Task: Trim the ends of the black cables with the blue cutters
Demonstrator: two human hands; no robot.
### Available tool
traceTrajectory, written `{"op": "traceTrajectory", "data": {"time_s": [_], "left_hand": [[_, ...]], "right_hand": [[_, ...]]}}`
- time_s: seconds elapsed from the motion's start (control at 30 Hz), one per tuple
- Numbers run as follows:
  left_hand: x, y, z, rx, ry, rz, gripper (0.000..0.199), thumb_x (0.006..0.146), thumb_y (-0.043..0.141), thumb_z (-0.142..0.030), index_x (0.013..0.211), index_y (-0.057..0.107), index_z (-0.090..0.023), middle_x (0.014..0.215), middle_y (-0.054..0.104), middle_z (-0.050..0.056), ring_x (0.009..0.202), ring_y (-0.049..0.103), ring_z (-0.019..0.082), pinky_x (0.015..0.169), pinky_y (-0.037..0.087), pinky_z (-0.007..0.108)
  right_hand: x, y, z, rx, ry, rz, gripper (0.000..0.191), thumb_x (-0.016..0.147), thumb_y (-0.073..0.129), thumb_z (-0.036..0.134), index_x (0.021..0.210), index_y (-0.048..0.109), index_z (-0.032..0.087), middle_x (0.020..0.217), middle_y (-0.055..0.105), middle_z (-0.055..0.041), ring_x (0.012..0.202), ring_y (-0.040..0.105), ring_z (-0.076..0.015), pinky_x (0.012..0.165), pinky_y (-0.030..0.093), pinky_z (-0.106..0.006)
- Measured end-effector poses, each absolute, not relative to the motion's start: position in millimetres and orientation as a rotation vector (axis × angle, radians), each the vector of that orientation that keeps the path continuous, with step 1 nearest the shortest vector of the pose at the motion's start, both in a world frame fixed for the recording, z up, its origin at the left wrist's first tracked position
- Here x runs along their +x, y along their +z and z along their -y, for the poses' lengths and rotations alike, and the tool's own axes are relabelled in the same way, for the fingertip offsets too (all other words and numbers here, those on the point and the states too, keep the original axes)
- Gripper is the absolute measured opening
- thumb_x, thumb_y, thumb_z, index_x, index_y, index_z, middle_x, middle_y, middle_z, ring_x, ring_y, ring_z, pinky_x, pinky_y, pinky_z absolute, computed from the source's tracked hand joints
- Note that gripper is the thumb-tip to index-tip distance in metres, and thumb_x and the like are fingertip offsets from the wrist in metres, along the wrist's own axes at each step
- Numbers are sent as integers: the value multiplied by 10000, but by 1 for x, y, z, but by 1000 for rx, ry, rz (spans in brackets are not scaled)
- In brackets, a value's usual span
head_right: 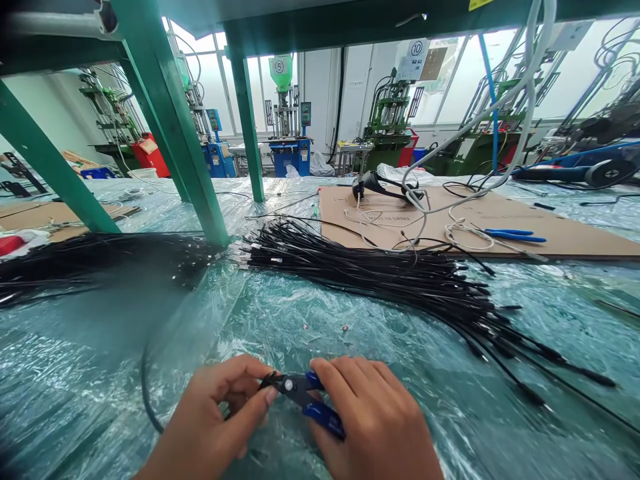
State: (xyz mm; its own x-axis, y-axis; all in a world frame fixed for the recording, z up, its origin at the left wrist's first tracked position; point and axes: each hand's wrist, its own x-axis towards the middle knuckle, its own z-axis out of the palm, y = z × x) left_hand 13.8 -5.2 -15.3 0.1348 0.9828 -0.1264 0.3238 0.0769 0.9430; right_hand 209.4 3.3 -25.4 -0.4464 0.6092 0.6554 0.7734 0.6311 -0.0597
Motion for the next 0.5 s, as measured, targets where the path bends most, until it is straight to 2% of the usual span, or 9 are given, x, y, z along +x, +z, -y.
{"op": "traceTrajectory", "data": {"time_s": [0.23,0.5], "left_hand": [[13,-18,4,1419,880,-1363,193,790,591,-349,787,661,-168,510,459,-35,441,391,107,412,292,210],[13,-14,6,1420,858,-1373,195,804,571,-344,782,656,-170,515,459,-36,439,390,108,448,262,229]], "right_hand": [[208,-25,-3,-1050,-349,2194,184,832,500,172,953,636,201,800,727,-26,674,675,-163,620,512,-269],[211,-31,-1,-1106,-249,2217,226,782,545,177,984,635,223,815,715,-12,673,663,-158,588,521,-254]]}}
